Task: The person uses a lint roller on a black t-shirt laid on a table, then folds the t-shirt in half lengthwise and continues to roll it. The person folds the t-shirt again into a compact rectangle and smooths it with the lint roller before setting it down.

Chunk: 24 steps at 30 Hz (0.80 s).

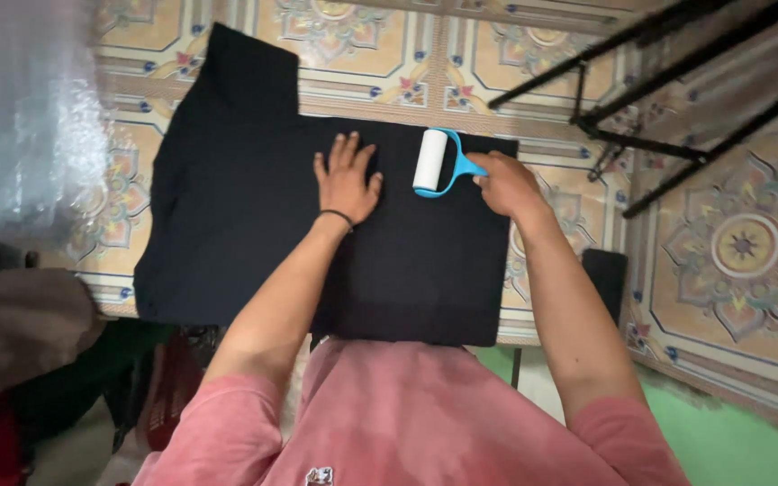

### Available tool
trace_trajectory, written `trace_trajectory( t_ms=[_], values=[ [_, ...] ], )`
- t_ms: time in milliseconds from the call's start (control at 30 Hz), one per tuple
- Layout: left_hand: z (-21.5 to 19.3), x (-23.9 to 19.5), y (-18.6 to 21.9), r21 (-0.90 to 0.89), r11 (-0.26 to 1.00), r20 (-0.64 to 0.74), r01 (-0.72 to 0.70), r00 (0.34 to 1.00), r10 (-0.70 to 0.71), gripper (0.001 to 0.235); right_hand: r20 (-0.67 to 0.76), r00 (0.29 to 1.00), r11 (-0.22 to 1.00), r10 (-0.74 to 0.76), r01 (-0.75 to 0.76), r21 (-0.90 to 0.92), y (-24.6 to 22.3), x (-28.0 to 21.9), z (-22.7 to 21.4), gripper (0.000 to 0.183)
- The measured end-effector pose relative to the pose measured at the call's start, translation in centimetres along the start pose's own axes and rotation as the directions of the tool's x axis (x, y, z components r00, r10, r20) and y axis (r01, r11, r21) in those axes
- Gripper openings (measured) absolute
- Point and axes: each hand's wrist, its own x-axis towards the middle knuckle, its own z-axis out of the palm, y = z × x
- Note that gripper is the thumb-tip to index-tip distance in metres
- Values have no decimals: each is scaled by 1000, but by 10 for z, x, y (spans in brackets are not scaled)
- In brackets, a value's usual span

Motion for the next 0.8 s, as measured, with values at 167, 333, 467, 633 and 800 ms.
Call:
trace_trajectory(
  t_ms=[167, 333, 467, 633, 800],
  values=[
    [-32, -8, -56, 54, 977, 12, 204, 979, -205, 58, 49, 995, 996, -88, 87, 32, -23, 26, 9, 46],
    [-60, -7, -95, 95, 959, 122, 265, 954, -276, 67, 74, 989, 991, -127, 123, 58, -81, 41, 2, 47],
    [-63, 5, -114, 141, 970, 197, 196, 955, -222, 69, 75, 985, 985, -158, 152, 80, -106, 60, 20, 46],
    [-56, 38, -137, 163, 975, 167, 153, 969, -180, 67, 39, 982, 979, -185, 180, 97, -130, 73, 46, 47],
    [-77, 69, -160, 168, 980, 242, 106, 959, -146, 61, 8, 990, 985, -138, 136, 107, -155, 78, 65, 47]
  ],
)
